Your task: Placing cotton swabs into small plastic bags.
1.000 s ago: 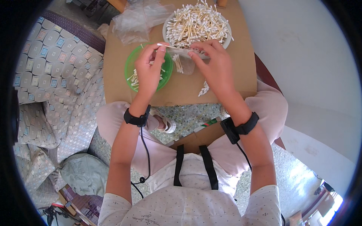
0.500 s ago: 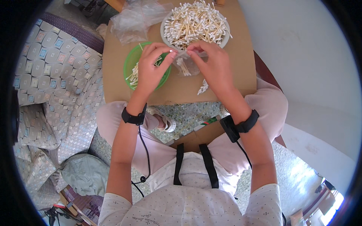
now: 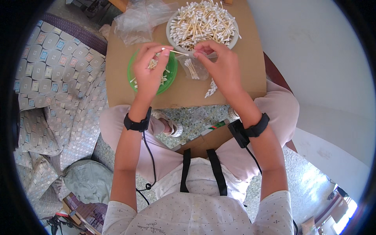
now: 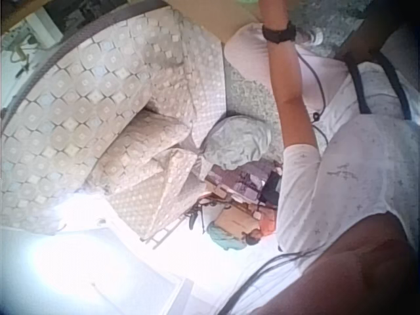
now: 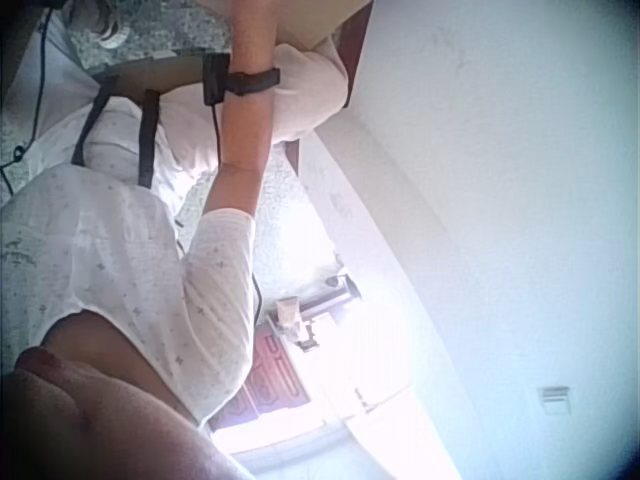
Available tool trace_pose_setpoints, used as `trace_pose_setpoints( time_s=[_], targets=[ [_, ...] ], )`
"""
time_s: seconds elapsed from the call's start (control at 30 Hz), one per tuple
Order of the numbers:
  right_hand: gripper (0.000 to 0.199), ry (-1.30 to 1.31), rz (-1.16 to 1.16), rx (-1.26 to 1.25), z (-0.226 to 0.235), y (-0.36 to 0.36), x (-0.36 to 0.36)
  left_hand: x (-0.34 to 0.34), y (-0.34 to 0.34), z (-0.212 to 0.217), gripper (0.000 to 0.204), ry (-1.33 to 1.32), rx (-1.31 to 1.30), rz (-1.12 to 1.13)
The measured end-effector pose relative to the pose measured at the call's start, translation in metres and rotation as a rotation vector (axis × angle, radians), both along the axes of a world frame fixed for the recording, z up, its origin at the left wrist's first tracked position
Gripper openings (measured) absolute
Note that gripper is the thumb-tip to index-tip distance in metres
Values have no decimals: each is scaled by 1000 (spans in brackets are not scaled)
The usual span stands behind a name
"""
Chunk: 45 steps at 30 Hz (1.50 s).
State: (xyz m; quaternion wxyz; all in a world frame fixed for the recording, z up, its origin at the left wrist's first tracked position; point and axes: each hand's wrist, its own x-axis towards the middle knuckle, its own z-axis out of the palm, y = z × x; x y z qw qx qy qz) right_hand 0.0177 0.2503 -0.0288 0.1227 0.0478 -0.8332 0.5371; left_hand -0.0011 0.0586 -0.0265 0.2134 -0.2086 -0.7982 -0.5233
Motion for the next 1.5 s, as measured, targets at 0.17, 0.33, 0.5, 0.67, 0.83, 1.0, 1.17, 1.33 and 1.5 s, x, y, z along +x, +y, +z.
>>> trace_pose_setpoints(
  time_s=[0.17,0.33,0.5,0.67,0.83,1.0,1.17,1.33,1.5],
  targets=[
    [22,19,24,0,-1,-1,-1,-2,4,-7,7,-23,-39,8],
    [26,46,50,18,-2,0,-1,-2,0,0,8,-104,84,63],
    [26,42,67,22,-1,-4,0,-2,0,-7,9,-37,-82,-33],
    [27,38,66,21,-1,-1,0,0,1,-3,8,-56,30,56],
    [29,51,66,56,1,-2,0,1,0,3,8,-43,20,-19],
    [30,76,78,50,-2,-4,0,-1,-1,0,8,-77,10,19],
    [30,94,88,41,-3,-3,-1,-1,-1,-5,10,-8,-114,-43],
    [28,83,115,-29,0,-5,0,-1,2,-8,12,-15,-219,-118],
    [27,69,110,-67,2,-6,1,0,4,-7,16,-54,-208,-217]
  ],
)
